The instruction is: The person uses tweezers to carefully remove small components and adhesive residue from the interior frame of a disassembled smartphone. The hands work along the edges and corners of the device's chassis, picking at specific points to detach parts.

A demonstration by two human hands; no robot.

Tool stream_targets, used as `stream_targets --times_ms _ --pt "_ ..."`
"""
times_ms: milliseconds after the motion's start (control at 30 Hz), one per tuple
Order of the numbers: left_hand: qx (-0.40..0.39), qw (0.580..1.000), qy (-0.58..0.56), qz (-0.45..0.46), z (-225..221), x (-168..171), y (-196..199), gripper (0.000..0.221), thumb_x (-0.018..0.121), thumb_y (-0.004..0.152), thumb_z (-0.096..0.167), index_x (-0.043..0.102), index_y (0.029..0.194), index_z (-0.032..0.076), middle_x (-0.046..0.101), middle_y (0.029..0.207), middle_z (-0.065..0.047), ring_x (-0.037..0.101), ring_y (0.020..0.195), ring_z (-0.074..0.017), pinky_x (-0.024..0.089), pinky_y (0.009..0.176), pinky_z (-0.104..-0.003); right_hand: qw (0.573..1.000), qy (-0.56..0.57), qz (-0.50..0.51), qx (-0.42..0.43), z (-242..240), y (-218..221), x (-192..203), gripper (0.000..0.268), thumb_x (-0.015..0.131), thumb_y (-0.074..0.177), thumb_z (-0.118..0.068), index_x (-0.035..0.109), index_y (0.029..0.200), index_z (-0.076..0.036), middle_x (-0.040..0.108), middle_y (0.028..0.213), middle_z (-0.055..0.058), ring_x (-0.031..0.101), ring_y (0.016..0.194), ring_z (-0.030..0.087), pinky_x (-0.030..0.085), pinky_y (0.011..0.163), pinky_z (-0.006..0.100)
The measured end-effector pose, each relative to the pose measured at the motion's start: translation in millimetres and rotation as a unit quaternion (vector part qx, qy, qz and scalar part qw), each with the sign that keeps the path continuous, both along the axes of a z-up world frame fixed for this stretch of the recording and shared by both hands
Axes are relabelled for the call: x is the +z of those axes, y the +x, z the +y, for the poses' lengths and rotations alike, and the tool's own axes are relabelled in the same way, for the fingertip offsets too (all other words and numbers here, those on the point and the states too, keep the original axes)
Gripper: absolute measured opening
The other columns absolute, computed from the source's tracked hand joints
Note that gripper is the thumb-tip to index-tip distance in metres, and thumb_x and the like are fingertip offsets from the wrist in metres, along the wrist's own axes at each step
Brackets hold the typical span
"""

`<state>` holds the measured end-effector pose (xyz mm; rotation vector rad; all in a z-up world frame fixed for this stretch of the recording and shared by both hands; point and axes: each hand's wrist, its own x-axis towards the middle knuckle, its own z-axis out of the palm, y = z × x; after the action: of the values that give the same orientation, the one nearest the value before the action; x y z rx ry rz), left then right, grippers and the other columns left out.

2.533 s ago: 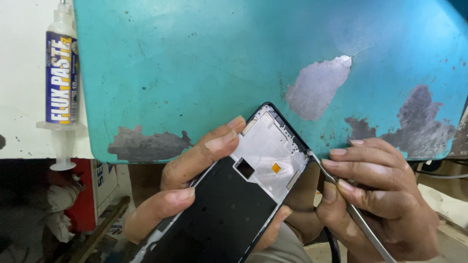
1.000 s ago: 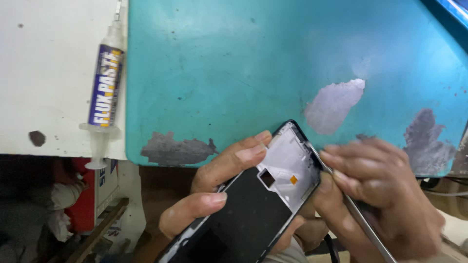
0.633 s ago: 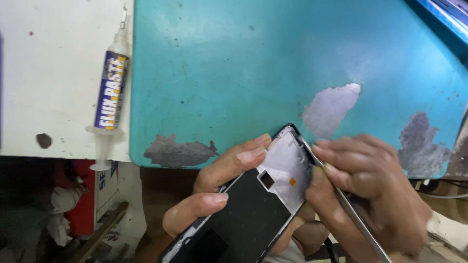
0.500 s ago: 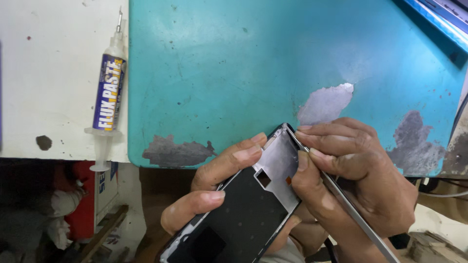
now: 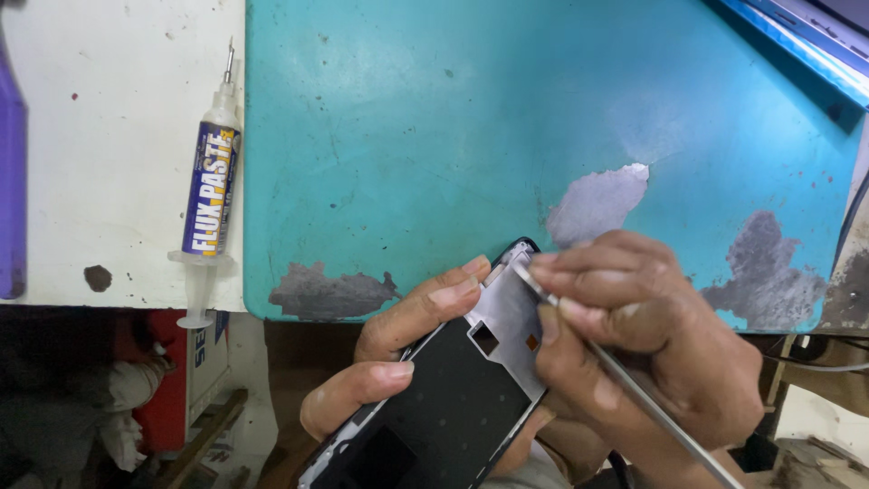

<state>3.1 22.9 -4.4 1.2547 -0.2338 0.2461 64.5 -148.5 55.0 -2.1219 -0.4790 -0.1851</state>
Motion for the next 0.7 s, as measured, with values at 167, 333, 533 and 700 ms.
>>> stream_targets --times_ms 167,333,533,700 --pt "-0.003 1.000 -0.018 -0.005 -3.1 -7.5 -2.7 0.038 0.063 0.108 0.014 0.035 0.133 0.015 0.049 0.149 -0.035 0.056 0.144 -0.0491 0.048 0.125 -0.059 1.000 0.019 0.002 -0.019 -3.0 3.2 -5.1 0.018 0.074 0.093 0.003 0.056 0.095 0.000 0.073 0.101 0.019 0.077 0.099 0.029 0.061 0.100 0.045" --pt "-0.046 0.998 -0.035 0.010 7.3 -5.4 -6.4 0.033 0.059 0.113 0.015 0.037 0.137 0.018 0.050 0.149 -0.033 0.054 0.146 -0.0456 0.042 0.125 -0.056 1.000 -0.005 -0.016 0.016 2.8 0.2 1.9 0.022 0.075 0.089 0.004 0.054 0.089 -0.001 0.073 0.098 0.019 0.078 0.101 0.031 0.060 0.098 0.047" --pt "-0.054 0.998 -0.023 0.004 10.7 -4.9 -2.4 0.036 0.060 0.109 0.014 0.036 0.136 0.018 0.049 0.153 -0.034 0.053 0.145 -0.0463 0.042 0.124 -0.056 0.999 -0.017 0.026 -0.022 3.3 4.3 6.3 0.021 0.075 0.090 0.005 0.054 0.092 -0.001 0.073 0.103 0.018 0.075 0.108 0.031 0.060 0.097 0.044" --pt "0.058 0.998 0.036 0.015 -18.8 5.9 -2.6 0.070 0.087 0.093 0.012 0.033 0.137 0.019 0.052 0.146 -0.029 0.059 0.140 -0.0402 0.052 0.123 -0.051 0.998 -0.001 -0.001 0.063 -0.1 -0.3 7.9 0.025 0.078 0.086 0.000 0.053 0.087 -0.004 0.074 0.101 0.016 0.077 0.106 0.028 0.059 0.102 0.046"
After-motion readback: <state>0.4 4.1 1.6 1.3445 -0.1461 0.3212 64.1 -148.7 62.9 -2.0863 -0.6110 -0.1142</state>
